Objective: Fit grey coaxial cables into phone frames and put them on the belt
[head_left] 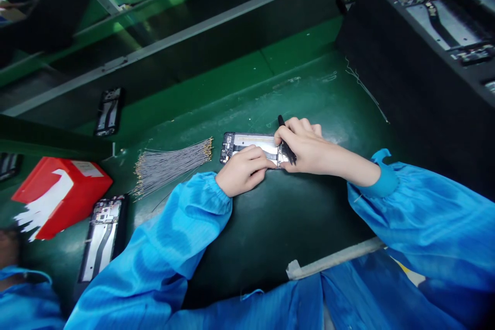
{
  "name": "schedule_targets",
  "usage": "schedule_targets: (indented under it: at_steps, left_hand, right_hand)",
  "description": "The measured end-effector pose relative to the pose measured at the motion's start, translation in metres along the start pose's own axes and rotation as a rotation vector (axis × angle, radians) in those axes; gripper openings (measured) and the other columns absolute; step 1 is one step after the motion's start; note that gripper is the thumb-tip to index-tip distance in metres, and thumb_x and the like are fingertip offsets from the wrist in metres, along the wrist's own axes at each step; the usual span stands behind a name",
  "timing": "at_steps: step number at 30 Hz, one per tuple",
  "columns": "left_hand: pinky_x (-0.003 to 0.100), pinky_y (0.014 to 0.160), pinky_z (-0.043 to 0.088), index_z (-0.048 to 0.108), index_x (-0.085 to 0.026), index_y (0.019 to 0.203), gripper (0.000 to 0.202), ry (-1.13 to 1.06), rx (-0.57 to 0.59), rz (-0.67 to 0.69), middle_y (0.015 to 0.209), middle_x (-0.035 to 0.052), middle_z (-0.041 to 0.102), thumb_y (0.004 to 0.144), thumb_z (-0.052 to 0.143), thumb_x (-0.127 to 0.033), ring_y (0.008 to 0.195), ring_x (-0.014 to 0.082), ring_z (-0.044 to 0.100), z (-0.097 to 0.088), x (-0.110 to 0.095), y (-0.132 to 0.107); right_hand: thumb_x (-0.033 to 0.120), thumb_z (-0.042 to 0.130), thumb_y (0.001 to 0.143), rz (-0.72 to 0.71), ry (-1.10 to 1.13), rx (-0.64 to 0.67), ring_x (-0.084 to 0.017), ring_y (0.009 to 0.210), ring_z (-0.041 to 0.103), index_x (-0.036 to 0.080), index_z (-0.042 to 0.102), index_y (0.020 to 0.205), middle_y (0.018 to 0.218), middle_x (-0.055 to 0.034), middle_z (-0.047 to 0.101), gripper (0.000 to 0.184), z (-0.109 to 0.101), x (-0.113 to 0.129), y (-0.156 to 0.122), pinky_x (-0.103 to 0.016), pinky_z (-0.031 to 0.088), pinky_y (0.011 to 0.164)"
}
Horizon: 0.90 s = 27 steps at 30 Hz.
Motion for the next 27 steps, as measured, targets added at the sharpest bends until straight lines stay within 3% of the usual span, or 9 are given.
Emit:
schedule_targets:
  at_steps: [6,14,22,27]
  left_hand:
    - [0.026,0.071,0.044,0.060,-0.014,0.084,0.020,-0.055,-0.064,0.009,0.075,0.0043,0.056,0.082,0.041,-0.013,0.074,0.0140,0.050,-0.004,-0.002,0.002]
    - [0.026,0.069,0.045,0.061,-0.015,0.083,0.019,-0.086,-0.064,0.027,0.074,0.0043,0.056,0.082,0.042,-0.014,0.073,0.0138,0.051,-0.006,-0.003,0.002]
    - [0.026,0.070,0.045,0.061,-0.016,0.083,0.019,-0.080,-0.049,0.036,0.075,0.0045,0.057,0.082,0.042,-0.014,0.074,0.0143,0.051,-0.004,-0.002,0.002]
    - [0.027,0.071,0.044,0.059,-0.016,0.082,0.017,-0.051,-0.092,0.013,0.075,0.0040,0.057,0.081,0.042,-0.013,0.074,0.0145,0.050,-0.004,-0.002,0.001]
  right_hand:
    - [0.038,0.058,0.067,-0.018,0.020,0.010,-0.025,0.089,0.037,0.024,0.042,0.092,0.095,-0.0057,0.040,0.033,0.000,-0.001,0.001,-0.035,0.027,0.070]
    - [0.045,0.057,0.068,-0.013,-0.013,0.044,-0.025,0.089,0.037,0.024,0.042,0.091,0.094,-0.0055,0.040,0.035,0.000,-0.002,0.005,-0.034,0.026,0.070]
    - [0.039,0.060,0.061,0.077,-0.120,0.146,-0.026,0.089,0.037,0.022,0.043,0.091,0.095,-0.0071,0.040,0.038,-0.002,0.009,0.013,-0.036,0.027,0.069]
    - [0.035,0.056,0.068,-0.071,-0.006,0.067,-0.024,0.089,0.037,0.022,0.042,0.092,0.097,-0.0065,0.040,0.031,-0.001,0.011,0.008,-0.034,0.027,0.070]
Point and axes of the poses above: each hand's wrist, its own y-axis towards the middle knuckle, its own z-axis out of the palm, x = y × z, the point moved 6 cm from there along y, towards the middle knuckle
